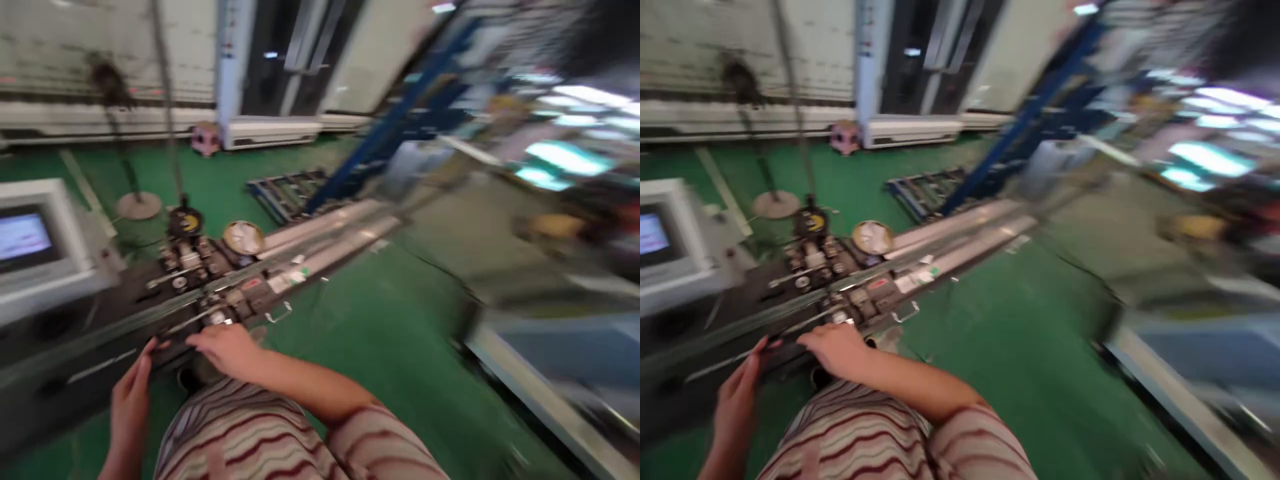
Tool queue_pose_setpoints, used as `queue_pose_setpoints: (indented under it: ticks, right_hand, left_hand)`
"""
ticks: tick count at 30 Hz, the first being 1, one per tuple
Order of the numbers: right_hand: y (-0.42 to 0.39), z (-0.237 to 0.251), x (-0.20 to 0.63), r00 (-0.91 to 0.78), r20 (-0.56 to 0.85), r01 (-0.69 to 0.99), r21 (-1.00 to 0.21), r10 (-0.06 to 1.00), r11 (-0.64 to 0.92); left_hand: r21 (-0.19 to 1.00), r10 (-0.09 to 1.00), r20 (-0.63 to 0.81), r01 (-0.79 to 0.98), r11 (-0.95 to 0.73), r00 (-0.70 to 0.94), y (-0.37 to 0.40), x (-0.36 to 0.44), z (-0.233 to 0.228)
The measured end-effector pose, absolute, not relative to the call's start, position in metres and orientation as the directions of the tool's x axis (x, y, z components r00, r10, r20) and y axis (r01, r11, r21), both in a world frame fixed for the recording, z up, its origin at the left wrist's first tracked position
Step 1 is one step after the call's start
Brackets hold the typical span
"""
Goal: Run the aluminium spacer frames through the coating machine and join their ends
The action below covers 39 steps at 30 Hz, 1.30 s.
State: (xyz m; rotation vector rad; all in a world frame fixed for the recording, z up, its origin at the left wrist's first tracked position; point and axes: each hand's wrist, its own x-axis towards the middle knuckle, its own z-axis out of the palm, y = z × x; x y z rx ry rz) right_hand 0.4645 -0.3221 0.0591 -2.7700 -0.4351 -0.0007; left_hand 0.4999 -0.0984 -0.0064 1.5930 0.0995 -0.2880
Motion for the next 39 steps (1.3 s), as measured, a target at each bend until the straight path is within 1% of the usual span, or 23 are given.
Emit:
queue_pose_setpoints:
  ticks: [2,3,4,5,7,9,11,14,19,21,23,26,28,31,32,34,35,37,39]
  right_hand:
    - [-0.314,0.05,0.468,0.957,0.115,0.289,-0.361,0.265,-0.887]
    - [-0.311,0.044,0.471,0.955,0.152,0.294,-0.397,0.254,-0.869]
    - [-0.308,0.037,0.475,0.952,0.177,0.302,-0.439,0.248,-0.846]
    - [-0.304,0.03,0.479,0.951,0.185,0.308,-0.479,0.249,-0.822]
    - [-0.292,0.016,0.487,0.948,0.154,0.317,-0.525,0.278,-0.79]
    - [-0.272,0.004,0.495,0.935,0.111,0.342,-0.521,0.336,-0.782]
    - [-0.243,-0.006,0.505,0.912,0.098,0.392,-0.495,0.399,-0.775]
    - [-0.189,-0.023,0.531,0.893,0.074,0.429,-0.437,0.444,-0.791]
    - [-0.102,-0.053,0.582,0.893,-0.027,0.418,-0.319,0.449,-0.85]
    - [-0.08,-0.063,0.591,0.89,-0.055,0.424,-0.261,0.452,-0.867]
    - [-0.066,-0.071,0.593,0.885,-0.049,0.447,-0.189,0.463,-0.874]
    - [-0.058,-0.079,0.585,0.843,-0.045,0.53,-0.111,0.537,-0.841]
    - [-0.056,-0.083,0.581,0.82,-0.095,0.557,-0.097,0.564,-0.825]
    - [-0.054,-0.085,0.58,0.816,-0.182,0.535,-0.121,0.549,-0.836]
    - [-0.053,-0.084,0.581,0.808,-0.2,0.536,-0.14,0.554,-0.833]
    - [-0.05,-0.08,0.581,0.794,-0.211,0.529,-0.224,0.57,-0.819]
    - [-0.049,-0.077,0.58,0.798,-0.206,0.504,-0.287,0.566,-0.815]
    - [-0.047,-0.069,0.572,0.824,-0.2,0.404,-0.446,0.529,-0.799]
    - [-0.047,-0.062,0.56,0.847,-0.194,0.3,-0.596,0.496,-0.745]
  left_hand:
    - [0.92,-0.169,-0.287,0.32,0.227,0.943,-0.095,0.494,-0.007]
    - [0.886,-0.162,-0.307,0.344,0.313,0.938,-0.092,0.495,-0.008]
    - [0.874,-0.11,-0.316,0.334,0.353,0.942,-0.086,0.496,-0.01]
    - [0.88,-0.035,-0.306,0.296,0.372,0.951,-0.077,0.496,-0.013]
    - [0.914,0.129,-0.274,0.216,0.344,0.953,-0.053,0.492,-0.021]
    - [0.941,0.264,-0.236,0.151,0.304,0.935,-0.024,0.483,-0.029]
    - [0.948,0.366,-0.225,0.116,0.297,0.903,0.004,0.473,-0.038]
    - [0.942,0.471,-0.248,0.097,0.32,0.847,0.039,0.459,-0.052]
    - [0.939,0.562,-0.29,0.116,0.324,0.775,0.077,0.438,-0.069]
    - [0.934,0.58,-0.31,0.127,0.334,0.754,0.086,0.43,-0.075]
    - [0.929,0.584,-0.326,0.136,0.345,0.743,0.094,0.423,-0.08]
    - [0.922,0.57,-0.344,0.153,0.356,0.746,0.104,0.417,-0.088]
    - [0.918,0.553,-0.354,0.166,0.36,0.755,0.109,0.418,-0.092]
    - [0.915,0.515,-0.361,0.188,0.357,0.778,0.111,0.426,-0.097]
    - [0.915,0.499,-0.362,0.197,0.353,0.787,0.11,0.431,-0.097]
    - [0.915,0.467,-0.363,0.214,0.342,0.806,0.106,0.442,-0.098]
    - [0.91,0.449,-0.371,0.223,0.348,0.813,0.102,0.449,-0.098]
    - [0.887,0.402,-0.401,0.24,0.394,0.823,0.092,0.462,-0.096]
    - [0.855,0.344,-0.427,0.248,0.456,0.837,0.077,0.475,-0.093]
